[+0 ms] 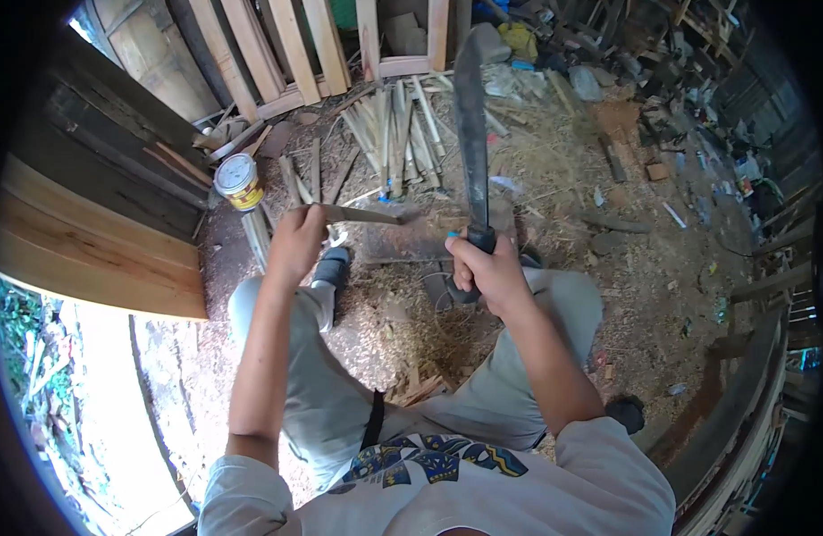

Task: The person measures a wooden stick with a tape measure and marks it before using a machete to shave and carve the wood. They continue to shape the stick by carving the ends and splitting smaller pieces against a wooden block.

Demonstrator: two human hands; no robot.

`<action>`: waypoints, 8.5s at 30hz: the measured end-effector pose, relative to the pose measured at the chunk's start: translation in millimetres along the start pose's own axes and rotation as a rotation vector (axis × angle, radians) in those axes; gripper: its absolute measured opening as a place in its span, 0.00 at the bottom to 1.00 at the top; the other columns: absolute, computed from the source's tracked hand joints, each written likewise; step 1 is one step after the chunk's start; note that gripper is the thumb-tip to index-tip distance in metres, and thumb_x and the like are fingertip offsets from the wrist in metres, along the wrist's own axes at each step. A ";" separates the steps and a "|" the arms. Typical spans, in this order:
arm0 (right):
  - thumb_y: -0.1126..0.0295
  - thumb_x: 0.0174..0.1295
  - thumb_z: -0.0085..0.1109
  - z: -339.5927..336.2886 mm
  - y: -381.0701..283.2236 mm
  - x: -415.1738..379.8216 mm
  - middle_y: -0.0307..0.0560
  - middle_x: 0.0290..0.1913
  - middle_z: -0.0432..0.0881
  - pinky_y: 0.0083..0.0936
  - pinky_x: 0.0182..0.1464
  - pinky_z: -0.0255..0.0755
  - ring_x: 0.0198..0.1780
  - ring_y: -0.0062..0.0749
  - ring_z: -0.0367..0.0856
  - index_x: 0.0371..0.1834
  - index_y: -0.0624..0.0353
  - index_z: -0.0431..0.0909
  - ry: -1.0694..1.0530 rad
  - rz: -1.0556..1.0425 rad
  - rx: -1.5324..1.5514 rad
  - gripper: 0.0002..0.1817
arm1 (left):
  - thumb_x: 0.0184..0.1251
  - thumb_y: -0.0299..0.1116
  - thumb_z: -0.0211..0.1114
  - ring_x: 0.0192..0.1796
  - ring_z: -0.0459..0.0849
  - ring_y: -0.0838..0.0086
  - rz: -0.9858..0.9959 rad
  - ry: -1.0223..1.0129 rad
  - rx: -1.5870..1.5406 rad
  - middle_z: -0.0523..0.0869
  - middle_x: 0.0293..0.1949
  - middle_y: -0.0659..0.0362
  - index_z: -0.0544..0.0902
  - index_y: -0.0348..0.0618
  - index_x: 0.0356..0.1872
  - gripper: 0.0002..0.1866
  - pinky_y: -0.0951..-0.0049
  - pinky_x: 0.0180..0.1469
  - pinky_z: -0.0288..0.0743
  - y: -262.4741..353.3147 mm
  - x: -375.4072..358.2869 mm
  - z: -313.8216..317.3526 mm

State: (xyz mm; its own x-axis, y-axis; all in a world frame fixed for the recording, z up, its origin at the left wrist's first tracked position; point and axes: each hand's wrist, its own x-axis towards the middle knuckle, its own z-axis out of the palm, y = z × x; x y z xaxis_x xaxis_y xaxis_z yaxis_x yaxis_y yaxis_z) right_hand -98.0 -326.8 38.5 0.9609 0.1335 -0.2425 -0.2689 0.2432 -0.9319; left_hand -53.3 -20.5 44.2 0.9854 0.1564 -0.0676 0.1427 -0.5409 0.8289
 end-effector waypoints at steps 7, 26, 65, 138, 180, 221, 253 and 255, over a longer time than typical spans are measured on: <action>0.59 0.71 0.70 14.7 35.4 8.6 0.38 0.18 0.77 0.29 0.25 0.70 0.19 0.24 0.77 0.27 0.60 0.78 -0.049 0.053 -0.254 0.19 | 0.84 0.44 0.53 0.27 0.74 0.78 0.017 -0.097 -0.271 0.77 0.24 0.64 0.82 0.36 0.34 0.22 0.72 0.32 0.68 -3.9 -31.5 20.9; 0.38 0.74 0.55 21.9 94.1 -19.5 0.50 0.19 0.79 0.44 0.30 0.70 0.23 0.45 0.80 0.31 0.60 0.86 -0.238 -0.101 -0.764 0.33 | 0.87 0.39 0.58 0.31 0.69 0.84 0.031 -0.416 -0.293 0.75 0.27 0.68 0.79 0.37 0.36 0.17 0.77 0.34 0.63 -22.8 -100.3 40.5; 0.33 0.71 0.55 31.6 113.6 8.7 0.54 0.17 0.80 0.46 0.29 0.74 0.23 0.51 0.85 0.22 0.62 0.84 -0.147 -0.102 -0.753 0.39 | 0.87 0.35 0.52 0.34 0.77 0.57 0.205 -0.225 0.078 0.79 0.33 0.46 0.78 0.33 0.48 0.13 0.60 0.41 0.72 -17.6 -103.1 43.9; 0.32 0.72 0.53 32.5 101.7 0.0 0.54 0.15 0.77 0.49 0.29 0.73 0.21 0.53 0.82 0.20 0.64 0.85 -0.343 -0.184 -0.752 0.42 | 0.91 0.41 0.49 0.35 0.71 0.77 0.081 -0.308 -0.307 0.76 0.30 0.62 0.77 0.36 0.35 0.21 0.73 0.42 0.68 -43.8 -103.0 37.3; 0.41 0.73 0.60 31.7 92.5 -7.7 0.52 0.19 0.80 0.44 0.30 0.74 0.23 0.50 0.84 0.40 0.59 0.86 -0.302 -0.296 -0.725 0.28 | 0.85 0.47 0.48 0.35 0.77 0.69 -0.292 -0.388 -0.685 0.80 0.31 0.57 0.76 0.41 0.32 0.22 0.66 0.48 0.74 -28.4 -96.8 40.5; 0.52 0.75 0.60 20.5 109.6 12.1 0.52 0.24 0.82 0.40 0.31 0.73 0.25 0.45 0.83 0.41 0.60 0.85 -0.315 -0.309 -0.664 0.20 | 0.89 0.50 0.48 0.38 0.77 0.72 -0.223 -0.564 -0.777 0.79 0.33 0.58 0.76 0.43 0.35 0.24 0.70 0.47 0.72 -26.7 -97.4 41.3; 0.49 0.78 0.56 29.3 116.6 17.4 0.49 0.23 0.80 0.39 0.33 0.71 0.25 0.33 0.77 0.36 0.62 0.84 -0.248 -0.119 -0.626 0.25 | 0.92 0.47 0.43 0.36 0.75 0.75 -0.208 -0.519 -0.724 0.77 0.32 0.60 0.74 0.44 0.35 0.23 0.72 0.44 0.71 -24.8 -102.6 43.1; 0.48 0.78 0.56 32.4 86.3 1.2 0.49 0.23 0.79 0.38 0.34 0.71 0.26 0.32 0.76 0.35 0.64 0.83 -0.382 -0.113 -0.682 0.26 | 0.92 0.47 0.43 0.36 0.73 0.75 -0.176 -0.486 -0.664 0.75 0.32 0.61 0.73 0.45 0.34 0.23 0.71 0.43 0.70 -23.5 -102.9 44.1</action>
State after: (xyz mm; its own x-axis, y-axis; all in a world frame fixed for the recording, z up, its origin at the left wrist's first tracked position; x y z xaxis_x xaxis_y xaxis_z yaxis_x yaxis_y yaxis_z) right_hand -122.2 -274.5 -33.5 0.8578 0.4940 -0.1420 0.0476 -0.3515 -0.9350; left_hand -153.9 -60.3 7.2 0.9061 -0.2625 -0.3318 0.3634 0.0809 0.9281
